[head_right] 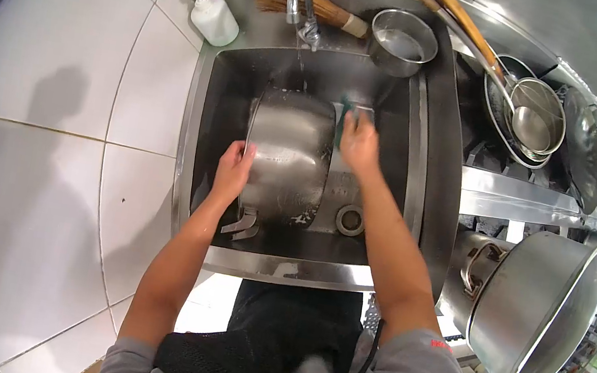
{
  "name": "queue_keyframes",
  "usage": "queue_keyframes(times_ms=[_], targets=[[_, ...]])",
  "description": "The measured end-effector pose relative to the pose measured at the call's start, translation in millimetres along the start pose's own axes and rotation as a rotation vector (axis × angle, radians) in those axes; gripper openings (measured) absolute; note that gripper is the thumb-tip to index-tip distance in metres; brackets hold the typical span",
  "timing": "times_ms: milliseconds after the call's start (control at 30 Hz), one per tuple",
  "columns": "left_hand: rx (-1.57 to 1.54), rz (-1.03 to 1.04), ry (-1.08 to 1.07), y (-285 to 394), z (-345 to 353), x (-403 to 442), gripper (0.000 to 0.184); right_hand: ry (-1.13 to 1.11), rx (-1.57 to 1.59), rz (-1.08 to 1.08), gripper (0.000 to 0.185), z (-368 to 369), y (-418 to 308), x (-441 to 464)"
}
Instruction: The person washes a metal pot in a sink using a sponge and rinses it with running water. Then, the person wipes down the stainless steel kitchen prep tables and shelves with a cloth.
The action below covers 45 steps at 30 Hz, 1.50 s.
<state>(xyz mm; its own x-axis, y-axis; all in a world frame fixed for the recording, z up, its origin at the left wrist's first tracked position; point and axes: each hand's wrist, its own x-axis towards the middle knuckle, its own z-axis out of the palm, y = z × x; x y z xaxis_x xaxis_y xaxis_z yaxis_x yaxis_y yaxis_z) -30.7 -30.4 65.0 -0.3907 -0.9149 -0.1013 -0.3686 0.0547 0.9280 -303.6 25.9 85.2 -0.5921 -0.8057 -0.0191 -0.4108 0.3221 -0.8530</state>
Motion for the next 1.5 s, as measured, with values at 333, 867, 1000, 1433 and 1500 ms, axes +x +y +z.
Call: queue_keyframes(times_ms=[333,867,1000,1433,1500], targets=[[0.189,0.127,0.276,17,49,3,0.049,0.29,-0.6,-0.285,0.041,-101,-49,225],[0.302,0.063,0.06,34,17,43,0.039,-0.411,-1.17,-0.238,0.037,-60,-2,315],[0.403,0.179,0.027,19,5,-1,0.038,0.167,-0.566,-0.376,0.036,-93,-54,246],[0.297,0.118,0.212,-38,-20,-51,0.033,-0.261,-0.458,-0.695,0.052,46,-41,-77],[0.164,0.076,0.225,-45,-19,-50,0.034,-0.418,-0.404,-0.809,0.059,50,-49,-93]])
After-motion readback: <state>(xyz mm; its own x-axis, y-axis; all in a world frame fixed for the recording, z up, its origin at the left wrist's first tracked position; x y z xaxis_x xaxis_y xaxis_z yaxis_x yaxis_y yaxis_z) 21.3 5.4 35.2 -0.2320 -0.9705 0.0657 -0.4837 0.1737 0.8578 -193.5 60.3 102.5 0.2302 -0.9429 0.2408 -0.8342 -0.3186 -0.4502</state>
